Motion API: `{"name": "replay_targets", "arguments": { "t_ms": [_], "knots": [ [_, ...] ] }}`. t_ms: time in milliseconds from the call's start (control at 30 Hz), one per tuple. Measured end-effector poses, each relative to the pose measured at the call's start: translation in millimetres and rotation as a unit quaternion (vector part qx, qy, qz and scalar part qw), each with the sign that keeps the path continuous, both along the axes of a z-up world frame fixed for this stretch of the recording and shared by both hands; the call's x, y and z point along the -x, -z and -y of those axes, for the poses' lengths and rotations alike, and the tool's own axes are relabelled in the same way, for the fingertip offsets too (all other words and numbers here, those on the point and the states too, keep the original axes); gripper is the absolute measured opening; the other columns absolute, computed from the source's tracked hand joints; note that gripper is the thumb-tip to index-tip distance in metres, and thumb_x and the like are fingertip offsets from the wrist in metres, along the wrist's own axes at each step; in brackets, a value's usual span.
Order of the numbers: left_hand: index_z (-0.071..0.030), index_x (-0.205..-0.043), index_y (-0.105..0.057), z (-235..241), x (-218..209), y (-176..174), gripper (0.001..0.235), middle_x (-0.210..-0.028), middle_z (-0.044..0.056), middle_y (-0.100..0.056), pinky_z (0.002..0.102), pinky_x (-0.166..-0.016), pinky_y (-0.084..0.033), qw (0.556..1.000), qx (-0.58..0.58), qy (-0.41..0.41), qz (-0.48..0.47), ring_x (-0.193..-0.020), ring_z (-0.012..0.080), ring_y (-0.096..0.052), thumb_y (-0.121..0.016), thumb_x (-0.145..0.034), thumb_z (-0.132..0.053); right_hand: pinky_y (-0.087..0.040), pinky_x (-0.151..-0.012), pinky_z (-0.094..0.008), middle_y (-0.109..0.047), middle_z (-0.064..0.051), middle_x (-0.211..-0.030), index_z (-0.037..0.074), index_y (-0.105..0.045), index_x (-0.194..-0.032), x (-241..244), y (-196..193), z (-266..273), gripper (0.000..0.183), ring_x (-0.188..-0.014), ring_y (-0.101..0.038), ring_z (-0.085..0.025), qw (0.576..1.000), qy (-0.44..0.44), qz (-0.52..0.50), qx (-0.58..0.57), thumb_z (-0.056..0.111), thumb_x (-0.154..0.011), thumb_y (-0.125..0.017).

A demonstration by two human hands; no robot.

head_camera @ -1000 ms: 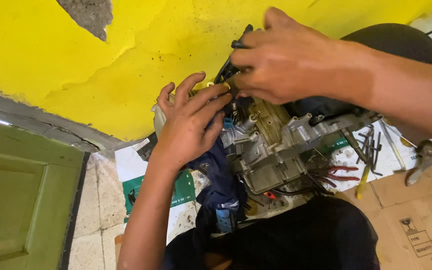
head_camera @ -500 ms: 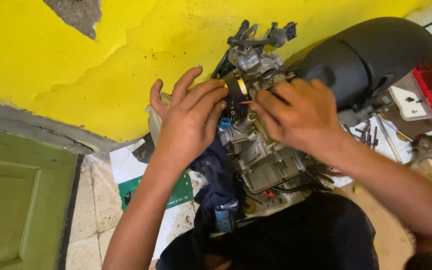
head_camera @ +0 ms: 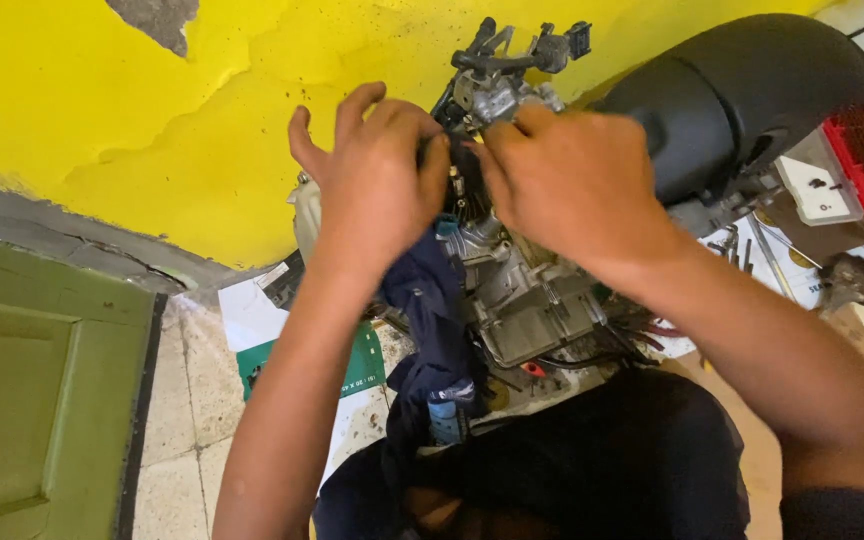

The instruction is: The person cleans a motorcycle engine using a dark cloth and a screwdriver. They wipe various parts of the engine block and use the screwdriver to scrape or clean specific areas while holding the cloth underneath.

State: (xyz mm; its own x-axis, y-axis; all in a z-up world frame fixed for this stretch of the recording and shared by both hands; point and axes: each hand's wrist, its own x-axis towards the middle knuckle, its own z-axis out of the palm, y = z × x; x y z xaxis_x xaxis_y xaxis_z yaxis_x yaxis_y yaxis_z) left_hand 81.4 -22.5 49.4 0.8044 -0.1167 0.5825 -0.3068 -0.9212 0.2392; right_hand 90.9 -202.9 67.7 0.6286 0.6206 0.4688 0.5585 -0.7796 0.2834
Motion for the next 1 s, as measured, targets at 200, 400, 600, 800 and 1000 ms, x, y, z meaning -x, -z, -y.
{"name": "replay_targets", "arguments": {
  "t_ms": [200,400,600,800,1000],
  "knots": [
    [-0.018,-0.07,-0.07,-2,-31,-22,0.03,-0.087,0.011,-0.066,0.073,-0.098,-0.016,0.961,-0.035,-0.086,-0.259,-0.112,0.0354,-0.05,-0.05,-0.086,-0.033,-0.046,-0.036,-0.035,-0.062,0.007,-0.066,0.028,-0.067,-0.07,-27,11,-8,0.029,-0.051,-0.065,-0.021,0.994,0.017,0.073,0.075,0.04,-0.095,-0.06],
    [-0.019,-0.064,-0.061,-13,-15,-9,0.022,-0.086,0.005,-0.064,0.078,-0.09,-0.014,0.988,-0.011,0.03,-0.148,-0.113,0.0374,-0.052,-0.054,-0.085,-0.021,-0.045,-0.037,-0.029,-0.06,0.002,-0.07,0.02,-0.065,-0.086,4,11,4,0.018,-0.046,-0.06,-0.015,0.993,-0.037,0.113,0.027,0.032,-0.099,-0.058],
    [-0.014,-0.085,-0.077,-7,21,-2,0.008,-0.106,-0.002,-0.073,0.077,-0.095,-0.008,0.989,-0.067,0.129,0.01,-0.13,0.037,-0.045,-0.07,-0.088,-0.018,-0.041,-0.034,-0.031,-0.061,-0.003,-0.077,0.011,-0.07,-0.105,21,33,23,0.024,-0.047,-0.056,-0.017,0.996,-0.062,0.053,-0.047,0.032,-0.103,-0.06],
    [-0.019,-0.089,-0.079,-9,29,-6,0.005,-0.124,0.002,-0.066,0.073,-0.099,-0.012,0.992,-0.078,0.07,0.07,-0.136,0.0354,-0.032,-0.075,-0.087,-0.02,-0.04,-0.034,-0.03,-0.057,-0.002,-0.073,0.011,-0.07,-0.105,10,24,16,0.026,-0.047,-0.054,-0.016,0.996,-0.059,0.051,-0.046,0.034,-0.103,-0.057],
    [-0.021,-0.069,-0.072,-8,-15,9,0.013,-0.113,-0.006,-0.064,0.068,-0.097,-0.008,0.999,-0.005,0.014,0.032,-0.132,0.0309,-0.034,-0.067,-0.082,-0.022,-0.06,-0.04,-0.033,-0.066,-0.001,-0.076,0.015,-0.069,-0.095,-6,-36,-14,0.033,-0.058,-0.071,-0.02,0.984,0.033,-0.094,0.148,0.037,-0.106,-0.048]
  ]
}}
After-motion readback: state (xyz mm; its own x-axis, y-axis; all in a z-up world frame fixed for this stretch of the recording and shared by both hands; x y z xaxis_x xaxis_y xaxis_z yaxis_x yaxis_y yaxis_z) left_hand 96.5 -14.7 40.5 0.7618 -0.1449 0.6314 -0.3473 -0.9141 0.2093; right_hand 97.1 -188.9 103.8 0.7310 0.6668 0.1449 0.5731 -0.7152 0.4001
